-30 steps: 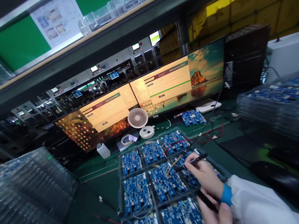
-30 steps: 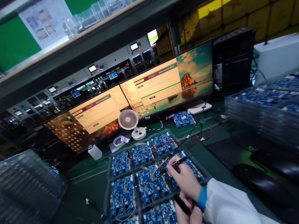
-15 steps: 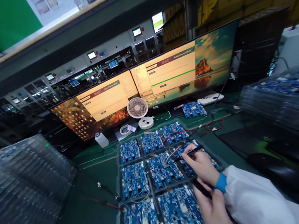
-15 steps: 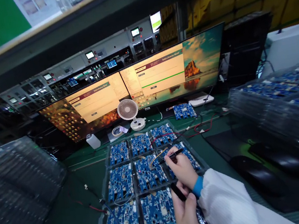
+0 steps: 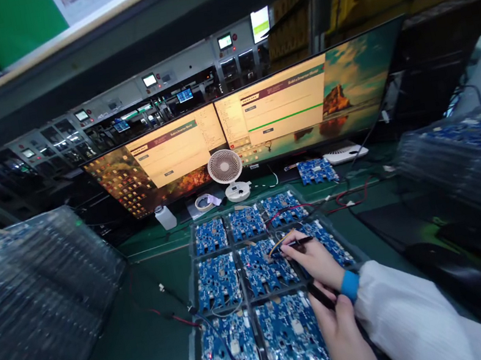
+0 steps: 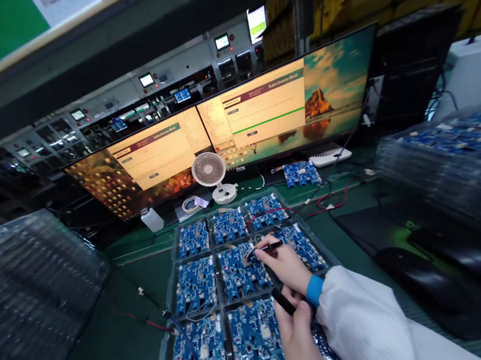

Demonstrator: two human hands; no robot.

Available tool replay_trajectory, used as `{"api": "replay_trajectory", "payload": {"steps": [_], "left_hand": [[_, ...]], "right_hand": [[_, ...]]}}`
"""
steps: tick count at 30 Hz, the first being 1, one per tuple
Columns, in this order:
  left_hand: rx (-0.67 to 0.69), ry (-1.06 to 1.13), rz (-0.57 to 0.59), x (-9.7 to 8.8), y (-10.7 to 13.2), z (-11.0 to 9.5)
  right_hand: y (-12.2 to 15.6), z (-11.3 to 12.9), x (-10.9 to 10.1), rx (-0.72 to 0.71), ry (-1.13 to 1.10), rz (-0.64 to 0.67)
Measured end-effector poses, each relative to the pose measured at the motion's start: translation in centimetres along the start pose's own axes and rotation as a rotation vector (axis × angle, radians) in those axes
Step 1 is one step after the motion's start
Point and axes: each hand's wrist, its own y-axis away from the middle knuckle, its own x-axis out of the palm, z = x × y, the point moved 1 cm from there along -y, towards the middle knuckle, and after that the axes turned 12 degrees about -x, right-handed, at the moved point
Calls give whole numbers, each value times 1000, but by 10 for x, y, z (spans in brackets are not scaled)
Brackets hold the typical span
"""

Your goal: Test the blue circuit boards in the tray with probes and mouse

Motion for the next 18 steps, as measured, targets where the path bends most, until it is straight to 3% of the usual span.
{"api": "replay_trajectory", "payload": {"steps": [12, 18], "left_hand": [[-16, -10, -51, -4, -1, 0], [-12, -15, -40, -2, 12, -8]], "right_hand": [[3, 4, 5, -35, 60, 11], [3, 4, 6, -37, 73, 25]]}}
